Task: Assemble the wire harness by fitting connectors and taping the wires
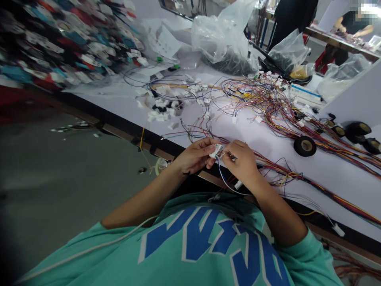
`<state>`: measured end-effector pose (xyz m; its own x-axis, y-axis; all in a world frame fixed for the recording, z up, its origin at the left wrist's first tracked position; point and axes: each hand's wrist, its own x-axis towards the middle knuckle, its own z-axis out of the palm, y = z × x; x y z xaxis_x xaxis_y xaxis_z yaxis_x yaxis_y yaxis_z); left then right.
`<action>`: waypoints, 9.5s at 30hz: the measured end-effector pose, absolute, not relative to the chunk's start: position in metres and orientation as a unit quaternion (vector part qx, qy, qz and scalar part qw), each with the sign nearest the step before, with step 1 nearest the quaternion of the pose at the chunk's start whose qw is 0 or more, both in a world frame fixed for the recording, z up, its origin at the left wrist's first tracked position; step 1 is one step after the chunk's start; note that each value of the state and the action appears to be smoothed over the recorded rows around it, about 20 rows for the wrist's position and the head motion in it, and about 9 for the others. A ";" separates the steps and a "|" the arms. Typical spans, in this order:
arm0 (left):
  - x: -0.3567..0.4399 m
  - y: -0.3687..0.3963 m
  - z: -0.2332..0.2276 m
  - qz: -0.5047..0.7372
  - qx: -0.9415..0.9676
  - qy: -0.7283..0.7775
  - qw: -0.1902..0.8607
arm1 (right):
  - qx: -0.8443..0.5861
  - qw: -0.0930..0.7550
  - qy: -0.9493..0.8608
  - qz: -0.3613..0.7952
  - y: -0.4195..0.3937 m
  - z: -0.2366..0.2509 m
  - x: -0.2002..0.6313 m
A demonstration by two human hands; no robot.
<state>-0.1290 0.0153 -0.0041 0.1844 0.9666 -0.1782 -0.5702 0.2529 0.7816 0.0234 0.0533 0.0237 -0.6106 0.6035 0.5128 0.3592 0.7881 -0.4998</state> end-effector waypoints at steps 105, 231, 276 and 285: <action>-0.128 0.014 -0.005 0.573 0.336 0.311 0.680 | -0.329 0.306 -0.887 0.110 0.049 0.025 0.023; -0.193 0.091 0.027 0.106 0.727 0.674 0.083 | -0.468 0.069 -0.877 0.085 0.086 0.020 0.045; -0.210 0.088 0.026 0.435 0.537 0.549 0.469 | -0.459 0.271 -0.816 0.223 0.095 0.017 0.047; -0.211 0.083 0.023 0.437 0.520 0.557 0.479 | -0.487 0.309 -0.758 0.304 0.096 0.019 0.048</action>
